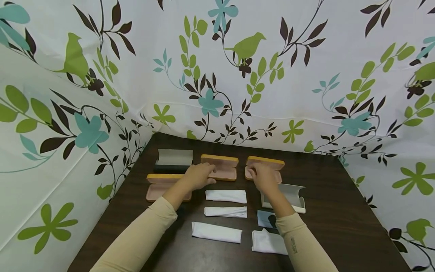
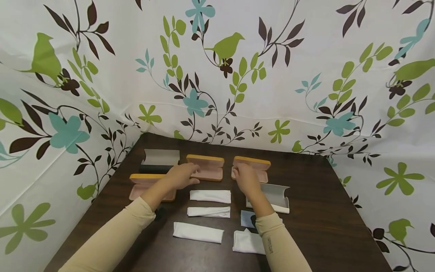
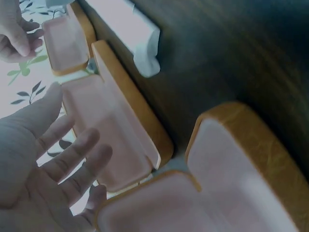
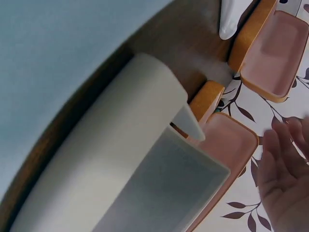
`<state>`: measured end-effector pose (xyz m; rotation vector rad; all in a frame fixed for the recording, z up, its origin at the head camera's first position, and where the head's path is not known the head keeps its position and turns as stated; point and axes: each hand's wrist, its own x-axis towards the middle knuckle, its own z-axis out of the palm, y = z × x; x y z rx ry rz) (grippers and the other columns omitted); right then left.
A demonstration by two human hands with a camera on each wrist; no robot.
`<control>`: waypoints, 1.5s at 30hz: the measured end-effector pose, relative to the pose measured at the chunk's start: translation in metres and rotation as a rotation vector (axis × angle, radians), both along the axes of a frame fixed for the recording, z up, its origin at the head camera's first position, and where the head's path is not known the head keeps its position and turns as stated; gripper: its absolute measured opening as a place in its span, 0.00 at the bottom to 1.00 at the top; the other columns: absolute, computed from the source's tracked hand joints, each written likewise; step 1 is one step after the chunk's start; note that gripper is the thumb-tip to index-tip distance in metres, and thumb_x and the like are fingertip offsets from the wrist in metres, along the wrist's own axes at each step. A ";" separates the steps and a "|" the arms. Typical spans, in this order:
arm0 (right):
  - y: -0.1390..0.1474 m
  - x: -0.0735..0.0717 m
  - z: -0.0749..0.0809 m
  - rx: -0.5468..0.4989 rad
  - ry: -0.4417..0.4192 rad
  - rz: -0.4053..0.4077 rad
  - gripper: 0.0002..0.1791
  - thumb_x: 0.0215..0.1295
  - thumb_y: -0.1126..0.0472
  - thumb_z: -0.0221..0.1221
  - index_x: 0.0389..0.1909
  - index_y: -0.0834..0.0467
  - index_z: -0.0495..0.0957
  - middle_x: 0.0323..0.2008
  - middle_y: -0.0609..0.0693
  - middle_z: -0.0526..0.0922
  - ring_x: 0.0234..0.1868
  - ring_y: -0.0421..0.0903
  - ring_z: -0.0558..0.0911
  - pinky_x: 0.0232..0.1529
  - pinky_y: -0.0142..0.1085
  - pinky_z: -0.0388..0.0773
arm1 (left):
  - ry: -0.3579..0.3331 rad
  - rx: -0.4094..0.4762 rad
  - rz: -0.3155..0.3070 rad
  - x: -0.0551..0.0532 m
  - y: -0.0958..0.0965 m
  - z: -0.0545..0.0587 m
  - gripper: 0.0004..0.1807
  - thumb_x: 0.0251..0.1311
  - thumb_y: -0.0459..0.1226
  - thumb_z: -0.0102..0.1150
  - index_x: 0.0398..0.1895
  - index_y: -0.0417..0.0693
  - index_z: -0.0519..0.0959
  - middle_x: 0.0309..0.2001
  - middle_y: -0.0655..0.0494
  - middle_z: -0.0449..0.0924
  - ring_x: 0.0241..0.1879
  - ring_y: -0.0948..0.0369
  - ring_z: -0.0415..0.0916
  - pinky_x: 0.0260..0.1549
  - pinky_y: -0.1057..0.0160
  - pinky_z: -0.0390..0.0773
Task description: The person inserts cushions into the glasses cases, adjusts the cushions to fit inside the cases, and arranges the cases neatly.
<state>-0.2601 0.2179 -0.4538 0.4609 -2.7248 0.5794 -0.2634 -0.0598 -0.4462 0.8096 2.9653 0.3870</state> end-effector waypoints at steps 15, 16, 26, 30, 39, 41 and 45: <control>-0.010 0.007 -0.024 0.114 -0.434 0.216 0.11 0.63 0.65 0.70 0.31 0.60 0.75 0.25 0.47 0.75 0.27 0.44 0.73 0.32 0.40 0.74 | -0.112 -0.142 0.029 0.008 0.015 -0.017 0.26 0.59 0.55 0.70 0.55 0.52 0.79 0.51 0.57 0.84 0.50 0.55 0.81 0.45 0.47 0.79; -0.011 0.008 -0.024 0.122 -0.431 0.229 0.12 0.62 0.65 0.70 0.32 0.60 0.74 0.26 0.47 0.74 0.27 0.44 0.73 0.31 0.39 0.73 | -0.109 -0.148 0.036 0.008 0.016 -0.018 0.28 0.59 0.56 0.70 0.56 0.52 0.79 0.52 0.57 0.83 0.51 0.54 0.81 0.45 0.46 0.79; -0.017 0.004 -0.030 0.205 -0.546 0.159 0.23 0.55 0.59 0.76 0.46 0.62 0.76 0.39 0.52 0.79 0.39 0.47 0.77 0.46 0.47 0.76 | -0.066 -0.237 0.062 0.011 0.023 -0.028 0.32 0.54 0.59 0.72 0.55 0.50 0.79 0.47 0.54 0.82 0.47 0.53 0.81 0.39 0.50 0.81; -0.019 0.004 -0.031 0.255 -0.541 0.146 0.22 0.53 0.57 0.76 0.42 0.60 0.76 0.35 0.50 0.78 0.36 0.46 0.76 0.43 0.45 0.76 | -0.057 -0.275 0.069 0.013 0.025 -0.030 0.34 0.53 0.59 0.73 0.57 0.49 0.80 0.47 0.52 0.80 0.47 0.53 0.81 0.39 0.51 0.82; -0.020 0.006 -0.035 0.323 -0.524 0.160 0.14 0.56 0.58 0.75 0.33 0.59 0.79 0.32 0.51 0.77 0.35 0.48 0.77 0.41 0.45 0.76 | -0.123 -0.276 0.089 0.011 0.030 -0.035 0.23 0.56 0.53 0.74 0.47 0.49 0.82 0.43 0.54 0.84 0.42 0.55 0.83 0.38 0.51 0.84; -0.020 0.006 -0.035 0.325 -0.521 0.168 0.14 0.57 0.58 0.74 0.33 0.59 0.78 0.32 0.50 0.77 0.35 0.47 0.77 0.41 0.45 0.76 | -0.157 -0.269 0.096 0.011 0.031 -0.036 0.19 0.58 0.51 0.73 0.43 0.49 0.83 0.40 0.55 0.84 0.41 0.56 0.83 0.38 0.52 0.83; -0.019 0.006 -0.033 0.299 -0.517 0.195 0.14 0.57 0.60 0.74 0.30 0.58 0.76 0.28 0.49 0.76 0.32 0.46 0.75 0.37 0.43 0.75 | -0.208 -0.266 0.085 0.012 0.030 -0.033 0.14 0.62 0.48 0.70 0.41 0.49 0.83 0.40 0.56 0.84 0.42 0.56 0.82 0.39 0.52 0.83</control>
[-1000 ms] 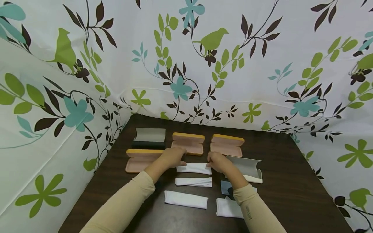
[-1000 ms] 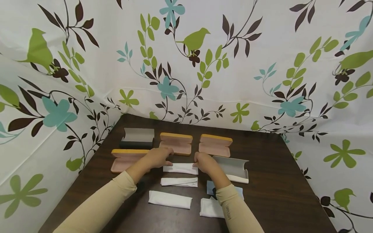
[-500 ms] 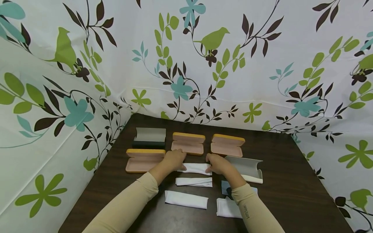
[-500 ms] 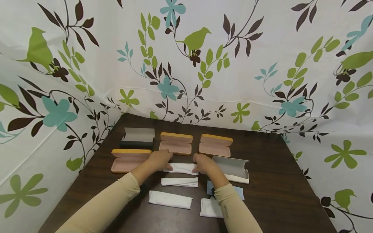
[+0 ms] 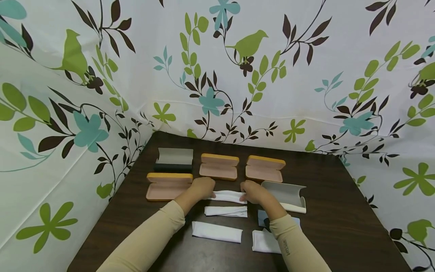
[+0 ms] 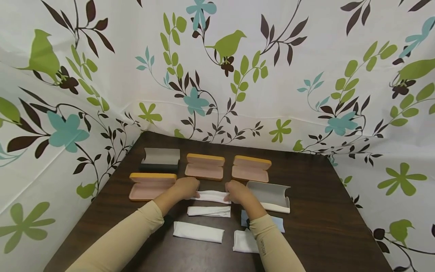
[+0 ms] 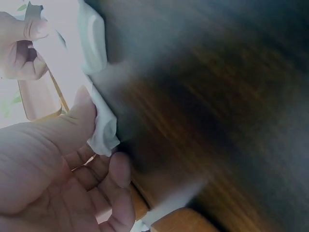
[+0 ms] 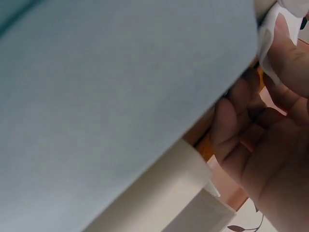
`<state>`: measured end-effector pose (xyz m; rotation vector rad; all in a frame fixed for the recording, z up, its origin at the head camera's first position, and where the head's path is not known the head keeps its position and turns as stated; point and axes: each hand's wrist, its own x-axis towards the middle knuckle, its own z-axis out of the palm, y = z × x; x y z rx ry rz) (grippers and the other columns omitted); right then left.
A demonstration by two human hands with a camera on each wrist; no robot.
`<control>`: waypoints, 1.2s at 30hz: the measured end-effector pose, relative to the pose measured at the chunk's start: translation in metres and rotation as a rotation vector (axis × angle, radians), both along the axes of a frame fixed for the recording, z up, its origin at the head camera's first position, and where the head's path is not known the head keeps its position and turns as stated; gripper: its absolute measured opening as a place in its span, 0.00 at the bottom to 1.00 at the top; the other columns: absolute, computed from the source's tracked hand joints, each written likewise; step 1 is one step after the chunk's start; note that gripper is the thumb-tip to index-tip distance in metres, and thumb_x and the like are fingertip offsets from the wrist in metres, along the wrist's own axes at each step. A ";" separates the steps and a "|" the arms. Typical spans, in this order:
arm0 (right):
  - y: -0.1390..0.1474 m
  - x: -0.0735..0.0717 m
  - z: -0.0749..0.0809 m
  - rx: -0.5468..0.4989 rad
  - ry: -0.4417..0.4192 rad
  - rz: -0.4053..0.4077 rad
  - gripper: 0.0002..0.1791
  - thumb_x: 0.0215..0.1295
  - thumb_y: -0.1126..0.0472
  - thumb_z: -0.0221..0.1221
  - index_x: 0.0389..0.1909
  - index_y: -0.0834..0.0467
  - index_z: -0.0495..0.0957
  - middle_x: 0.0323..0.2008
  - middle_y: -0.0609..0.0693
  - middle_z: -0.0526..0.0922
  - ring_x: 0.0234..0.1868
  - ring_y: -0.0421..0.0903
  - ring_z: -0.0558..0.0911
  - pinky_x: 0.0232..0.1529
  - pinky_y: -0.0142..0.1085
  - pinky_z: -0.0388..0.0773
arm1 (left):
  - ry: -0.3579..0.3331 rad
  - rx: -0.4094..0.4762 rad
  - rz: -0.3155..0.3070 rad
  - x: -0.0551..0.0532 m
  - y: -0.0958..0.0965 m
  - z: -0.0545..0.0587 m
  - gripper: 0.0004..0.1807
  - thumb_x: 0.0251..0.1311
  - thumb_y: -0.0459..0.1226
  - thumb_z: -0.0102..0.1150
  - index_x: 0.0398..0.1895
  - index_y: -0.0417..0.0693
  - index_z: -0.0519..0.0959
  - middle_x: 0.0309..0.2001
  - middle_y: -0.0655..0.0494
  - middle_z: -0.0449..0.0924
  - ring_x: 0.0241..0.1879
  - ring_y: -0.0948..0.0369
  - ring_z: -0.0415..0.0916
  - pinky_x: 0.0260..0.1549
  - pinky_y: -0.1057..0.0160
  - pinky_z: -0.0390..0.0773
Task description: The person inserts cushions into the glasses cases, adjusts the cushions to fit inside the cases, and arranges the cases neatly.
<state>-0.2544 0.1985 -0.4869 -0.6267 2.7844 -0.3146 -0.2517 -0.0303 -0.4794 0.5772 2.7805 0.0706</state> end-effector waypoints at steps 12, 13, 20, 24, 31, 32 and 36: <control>0.012 -0.009 0.009 -0.092 -0.072 0.062 0.11 0.59 0.65 0.72 0.35 0.60 0.78 0.31 0.48 0.79 0.31 0.44 0.74 0.36 0.41 0.74 | -0.104 0.218 -0.060 -0.012 -0.013 0.005 0.14 0.62 0.42 0.71 0.28 0.52 0.73 0.26 0.60 0.74 0.25 0.62 0.72 0.26 0.62 0.70; 0.012 -0.011 0.008 -0.090 -0.082 0.068 0.10 0.60 0.64 0.71 0.36 0.61 0.80 0.31 0.48 0.79 0.31 0.44 0.74 0.37 0.41 0.75 | -0.116 0.231 -0.057 -0.012 -0.014 0.004 0.14 0.62 0.42 0.71 0.28 0.52 0.74 0.26 0.60 0.74 0.24 0.63 0.72 0.26 0.62 0.70; 0.014 -0.016 0.011 -0.061 -0.136 0.093 0.07 0.62 0.62 0.70 0.34 0.61 0.83 0.26 0.45 0.77 0.28 0.41 0.72 0.33 0.36 0.72 | -0.129 0.234 -0.070 -0.017 -0.017 0.002 0.08 0.62 0.42 0.70 0.30 0.51 0.83 0.29 0.62 0.80 0.27 0.63 0.75 0.30 0.61 0.75; 0.016 -0.017 0.014 -0.078 -0.161 0.101 0.12 0.63 0.63 0.69 0.25 0.58 0.76 0.21 0.44 0.75 0.24 0.39 0.73 0.29 0.34 0.69 | -0.136 0.222 -0.073 -0.018 -0.016 0.005 0.07 0.63 0.42 0.70 0.33 0.49 0.84 0.33 0.60 0.81 0.31 0.62 0.74 0.33 0.60 0.76; 0.022 -0.016 0.013 -0.178 -0.301 0.024 0.18 0.65 0.68 0.66 0.21 0.56 0.68 0.19 0.49 0.81 0.21 0.44 0.84 0.25 0.31 0.70 | -0.168 0.256 -0.088 -0.022 -0.015 0.009 0.08 0.65 0.40 0.68 0.32 0.47 0.81 0.31 0.57 0.79 0.29 0.61 0.72 0.31 0.61 0.72; 0.023 -0.016 0.012 -0.189 -0.316 0.018 0.18 0.66 0.68 0.65 0.21 0.56 0.68 0.19 0.50 0.81 0.22 0.44 0.84 0.25 0.31 0.70 | -0.174 0.257 -0.086 -0.022 -0.015 0.009 0.08 0.65 0.40 0.68 0.32 0.48 0.80 0.29 0.57 0.78 0.27 0.62 0.72 0.31 0.62 0.72; 0.026 -0.017 0.014 -0.203 -0.341 0.011 0.16 0.67 0.68 0.64 0.22 0.57 0.69 0.20 0.50 0.81 0.23 0.45 0.85 0.25 0.31 0.70 | -0.238 0.284 -0.042 -0.024 -0.013 0.012 0.06 0.66 0.39 0.67 0.34 0.48 0.81 0.26 0.59 0.80 0.24 0.63 0.79 0.29 0.64 0.76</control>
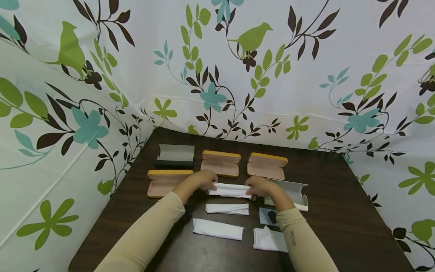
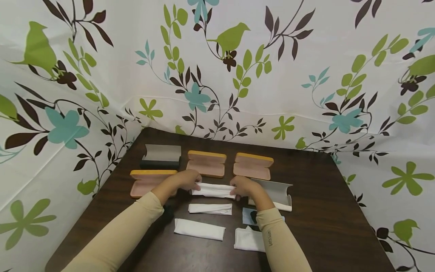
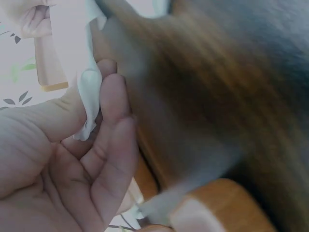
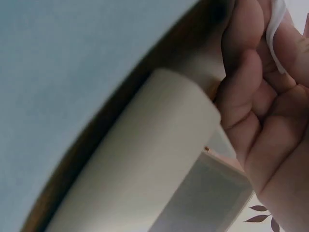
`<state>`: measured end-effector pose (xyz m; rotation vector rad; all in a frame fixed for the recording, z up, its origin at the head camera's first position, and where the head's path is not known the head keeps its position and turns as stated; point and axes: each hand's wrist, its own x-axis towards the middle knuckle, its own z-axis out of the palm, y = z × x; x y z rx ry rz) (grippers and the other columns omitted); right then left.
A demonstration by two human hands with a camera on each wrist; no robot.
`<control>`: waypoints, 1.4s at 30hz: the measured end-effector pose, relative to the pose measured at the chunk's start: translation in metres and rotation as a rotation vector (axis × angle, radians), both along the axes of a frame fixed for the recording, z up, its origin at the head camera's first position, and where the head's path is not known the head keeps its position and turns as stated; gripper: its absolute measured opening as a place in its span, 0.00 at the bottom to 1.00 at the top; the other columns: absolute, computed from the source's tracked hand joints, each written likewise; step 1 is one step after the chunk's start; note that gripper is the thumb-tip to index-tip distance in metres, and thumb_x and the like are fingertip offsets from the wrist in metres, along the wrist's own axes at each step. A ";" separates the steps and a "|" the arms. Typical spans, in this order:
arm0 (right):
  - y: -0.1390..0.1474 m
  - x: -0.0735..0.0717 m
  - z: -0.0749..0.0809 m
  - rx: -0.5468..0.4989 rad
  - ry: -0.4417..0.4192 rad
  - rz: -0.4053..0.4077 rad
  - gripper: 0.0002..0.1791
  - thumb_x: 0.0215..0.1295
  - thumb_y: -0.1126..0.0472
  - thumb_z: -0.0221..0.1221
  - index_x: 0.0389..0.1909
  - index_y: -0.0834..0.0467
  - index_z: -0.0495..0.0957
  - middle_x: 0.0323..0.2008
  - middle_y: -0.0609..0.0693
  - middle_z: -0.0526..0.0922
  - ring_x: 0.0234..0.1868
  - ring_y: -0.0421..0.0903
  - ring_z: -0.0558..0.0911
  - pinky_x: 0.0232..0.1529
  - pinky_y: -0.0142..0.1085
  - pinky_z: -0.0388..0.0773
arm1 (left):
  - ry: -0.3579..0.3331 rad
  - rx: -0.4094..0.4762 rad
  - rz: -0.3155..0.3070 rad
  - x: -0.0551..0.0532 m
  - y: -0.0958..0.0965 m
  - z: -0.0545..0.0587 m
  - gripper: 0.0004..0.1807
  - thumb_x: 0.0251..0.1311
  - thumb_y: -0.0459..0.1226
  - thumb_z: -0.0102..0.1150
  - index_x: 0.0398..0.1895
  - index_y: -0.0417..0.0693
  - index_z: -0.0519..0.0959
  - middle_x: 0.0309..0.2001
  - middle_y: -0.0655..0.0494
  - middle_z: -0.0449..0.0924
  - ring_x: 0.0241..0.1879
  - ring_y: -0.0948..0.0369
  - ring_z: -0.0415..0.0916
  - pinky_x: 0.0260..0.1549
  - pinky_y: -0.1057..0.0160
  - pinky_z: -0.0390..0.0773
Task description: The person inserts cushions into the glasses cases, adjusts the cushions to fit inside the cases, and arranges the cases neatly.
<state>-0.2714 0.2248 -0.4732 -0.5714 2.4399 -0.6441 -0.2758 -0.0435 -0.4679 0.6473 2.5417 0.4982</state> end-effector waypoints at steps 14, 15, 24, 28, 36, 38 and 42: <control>0.006 -0.017 0.030 -0.023 0.016 0.015 0.08 0.71 0.65 0.62 0.30 0.58 0.79 0.25 0.48 0.82 0.30 0.52 0.86 0.36 0.47 0.84 | -0.071 0.014 0.016 -0.025 -0.007 0.034 0.08 0.68 0.38 0.65 0.35 0.41 0.81 0.33 0.49 0.85 0.30 0.58 0.86 0.41 0.58 0.82; 0.006 -0.019 0.032 -0.033 0.009 0.016 0.07 0.72 0.64 0.61 0.31 0.58 0.79 0.26 0.48 0.82 0.31 0.53 0.86 0.37 0.49 0.84 | -0.086 0.036 0.023 -0.027 -0.011 0.035 0.10 0.68 0.38 0.64 0.31 0.41 0.79 0.33 0.48 0.84 0.30 0.58 0.86 0.38 0.60 0.82; 0.006 -0.038 0.031 -0.190 -0.163 -0.092 0.06 0.75 0.63 0.57 0.41 0.63 0.78 0.30 0.52 0.83 0.32 0.51 0.82 0.37 0.42 0.78 | -0.340 0.311 0.187 -0.050 -0.034 0.037 0.11 0.71 0.41 0.62 0.42 0.41 0.83 0.25 0.54 0.81 0.24 0.63 0.75 0.24 0.69 0.72; 0.009 -0.045 0.025 -0.268 -0.236 -0.143 0.08 0.76 0.63 0.56 0.43 0.65 0.78 0.30 0.51 0.82 0.32 0.45 0.80 0.34 0.36 0.73 | -0.448 0.406 0.284 -0.057 -0.040 0.031 0.11 0.71 0.40 0.62 0.42 0.39 0.83 0.25 0.54 0.81 0.23 0.64 0.73 0.24 0.69 0.71; 0.002 -0.052 0.021 -0.437 -0.384 -0.360 0.11 0.78 0.59 0.55 0.49 0.64 0.76 0.36 0.52 0.81 0.33 0.43 0.78 0.32 0.33 0.71 | -0.550 0.550 0.451 -0.065 -0.052 0.024 0.11 0.72 0.41 0.61 0.37 0.41 0.80 0.26 0.53 0.82 0.25 0.65 0.74 0.27 0.70 0.73; -0.001 -0.053 0.020 -0.464 -0.412 -0.402 0.12 0.78 0.58 0.55 0.49 0.64 0.76 0.35 0.52 0.80 0.33 0.42 0.78 0.30 0.31 0.72 | -0.548 0.567 0.490 -0.066 -0.055 0.023 0.11 0.71 0.41 0.61 0.38 0.41 0.81 0.27 0.53 0.82 0.26 0.64 0.75 0.29 0.69 0.74; -0.006 -0.054 0.020 -0.482 -0.429 -0.437 0.11 0.77 0.58 0.56 0.46 0.64 0.74 0.33 0.52 0.80 0.31 0.41 0.79 0.28 0.30 0.72 | -0.545 0.581 0.556 -0.067 -0.059 0.022 0.12 0.70 0.41 0.62 0.43 0.39 0.82 0.27 0.53 0.82 0.27 0.64 0.77 0.30 0.68 0.76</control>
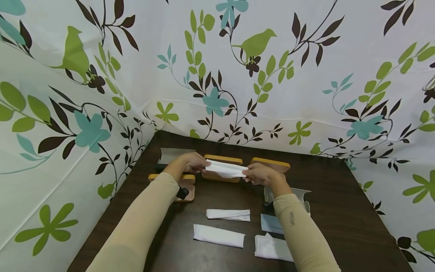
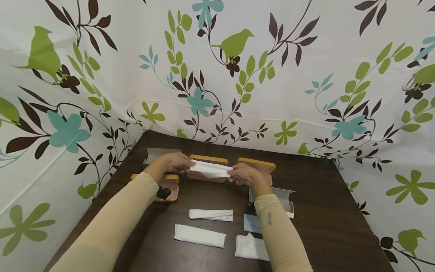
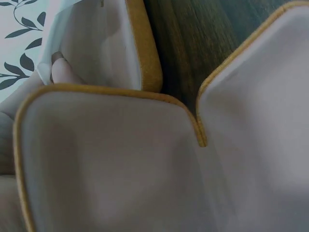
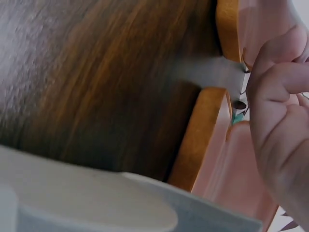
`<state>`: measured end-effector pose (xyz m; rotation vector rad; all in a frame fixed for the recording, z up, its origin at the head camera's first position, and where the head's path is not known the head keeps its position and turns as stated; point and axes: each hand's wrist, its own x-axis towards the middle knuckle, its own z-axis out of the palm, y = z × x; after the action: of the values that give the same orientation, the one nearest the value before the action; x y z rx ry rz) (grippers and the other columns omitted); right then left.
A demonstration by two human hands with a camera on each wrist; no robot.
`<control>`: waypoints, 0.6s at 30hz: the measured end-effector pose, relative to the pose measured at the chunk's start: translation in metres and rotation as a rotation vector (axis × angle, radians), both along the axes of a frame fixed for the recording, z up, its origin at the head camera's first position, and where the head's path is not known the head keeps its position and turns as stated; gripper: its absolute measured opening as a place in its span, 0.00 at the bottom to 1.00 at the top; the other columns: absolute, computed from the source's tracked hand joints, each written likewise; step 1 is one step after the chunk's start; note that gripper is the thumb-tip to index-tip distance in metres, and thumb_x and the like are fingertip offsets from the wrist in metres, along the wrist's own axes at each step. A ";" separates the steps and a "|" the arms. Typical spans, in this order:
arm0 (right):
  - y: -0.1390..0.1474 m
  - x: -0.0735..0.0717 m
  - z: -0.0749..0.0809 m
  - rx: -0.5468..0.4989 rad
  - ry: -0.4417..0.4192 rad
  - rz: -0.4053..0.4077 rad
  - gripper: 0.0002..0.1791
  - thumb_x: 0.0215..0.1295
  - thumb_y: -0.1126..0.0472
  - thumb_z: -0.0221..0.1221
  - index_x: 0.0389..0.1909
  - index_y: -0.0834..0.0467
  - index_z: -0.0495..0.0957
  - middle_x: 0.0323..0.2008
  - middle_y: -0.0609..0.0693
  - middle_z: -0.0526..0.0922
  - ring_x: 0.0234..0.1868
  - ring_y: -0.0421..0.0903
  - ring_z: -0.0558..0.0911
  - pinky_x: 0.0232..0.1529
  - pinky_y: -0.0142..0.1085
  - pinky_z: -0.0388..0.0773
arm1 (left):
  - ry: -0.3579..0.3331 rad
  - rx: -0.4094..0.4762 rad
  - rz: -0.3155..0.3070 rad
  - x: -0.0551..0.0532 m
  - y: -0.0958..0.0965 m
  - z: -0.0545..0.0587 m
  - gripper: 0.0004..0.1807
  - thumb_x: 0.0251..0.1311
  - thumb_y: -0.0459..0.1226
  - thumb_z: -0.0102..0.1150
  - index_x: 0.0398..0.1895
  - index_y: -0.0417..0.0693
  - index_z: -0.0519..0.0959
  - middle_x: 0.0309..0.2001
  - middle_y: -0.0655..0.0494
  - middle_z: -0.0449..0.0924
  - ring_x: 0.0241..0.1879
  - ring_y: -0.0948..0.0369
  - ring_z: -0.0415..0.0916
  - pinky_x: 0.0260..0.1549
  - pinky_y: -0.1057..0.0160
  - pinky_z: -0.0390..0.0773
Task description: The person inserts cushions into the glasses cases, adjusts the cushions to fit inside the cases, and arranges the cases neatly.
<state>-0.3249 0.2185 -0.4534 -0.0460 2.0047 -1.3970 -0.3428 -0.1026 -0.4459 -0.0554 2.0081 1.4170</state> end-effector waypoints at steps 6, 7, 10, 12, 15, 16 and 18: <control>-0.006 0.000 -0.005 -0.018 -0.018 -0.051 0.08 0.77 0.60 0.56 0.43 0.63 0.72 0.32 0.51 0.81 0.29 0.39 0.79 0.26 0.28 0.72 | -0.041 0.003 0.036 -0.003 0.001 -0.002 0.12 0.70 0.39 0.62 0.43 0.36 0.82 0.23 0.54 0.81 0.23 0.65 0.76 0.26 0.71 0.76; -0.007 0.000 -0.006 -0.020 -0.022 -0.064 0.08 0.77 0.61 0.56 0.44 0.63 0.72 0.32 0.51 0.81 0.28 0.39 0.79 0.25 0.28 0.72 | -0.041 -0.004 0.033 -0.004 0.001 -0.002 0.11 0.71 0.39 0.62 0.41 0.37 0.82 0.23 0.54 0.80 0.23 0.65 0.75 0.25 0.71 0.75; -0.010 0.000 -0.009 -0.027 -0.029 -0.103 0.08 0.78 0.62 0.55 0.45 0.64 0.72 0.30 0.51 0.82 0.26 0.38 0.78 0.25 0.27 0.70 | -0.036 -0.029 0.020 -0.005 0.001 -0.003 0.11 0.71 0.39 0.61 0.38 0.38 0.82 0.21 0.57 0.77 0.21 0.67 0.71 0.24 0.72 0.72; -0.013 0.001 -0.009 -0.022 -0.015 -0.122 0.08 0.78 0.62 0.54 0.45 0.65 0.72 0.30 0.51 0.83 0.26 0.38 0.77 0.25 0.27 0.70 | -0.026 -0.049 0.019 -0.006 0.001 -0.004 0.11 0.72 0.38 0.60 0.40 0.37 0.82 0.20 0.57 0.75 0.20 0.68 0.70 0.23 0.73 0.71; -0.017 0.000 -0.010 -0.018 0.012 -0.145 0.09 0.78 0.62 0.53 0.45 0.66 0.73 0.30 0.51 0.82 0.26 0.38 0.77 0.25 0.28 0.70 | -0.021 -0.061 0.049 -0.007 0.000 -0.005 0.12 0.72 0.37 0.60 0.47 0.34 0.81 0.20 0.57 0.76 0.20 0.68 0.71 0.23 0.74 0.72; -0.019 -0.001 -0.011 -0.022 0.018 -0.154 0.09 0.78 0.62 0.54 0.45 0.66 0.74 0.30 0.51 0.82 0.26 0.39 0.77 0.25 0.28 0.70 | -0.022 -0.060 0.064 -0.007 0.000 -0.006 0.13 0.72 0.37 0.59 0.49 0.34 0.81 0.20 0.57 0.76 0.20 0.69 0.71 0.23 0.74 0.72; -0.020 -0.003 -0.012 -0.043 0.024 -0.187 0.08 0.78 0.63 0.54 0.45 0.66 0.74 0.30 0.51 0.83 0.26 0.39 0.78 0.25 0.28 0.71 | -0.016 -0.053 0.087 -0.008 -0.001 -0.007 0.13 0.72 0.37 0.59 0.50 0.34 0.81 0.20 0.58 0.76 0.19 0.69 0.71 0.22 0.74 0.72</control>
<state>-0.3274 0.1984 -0.4654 0.1088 2.0416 -1.5626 -0.3509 -0.1032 -0.4532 -0.1785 2.0513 1.4122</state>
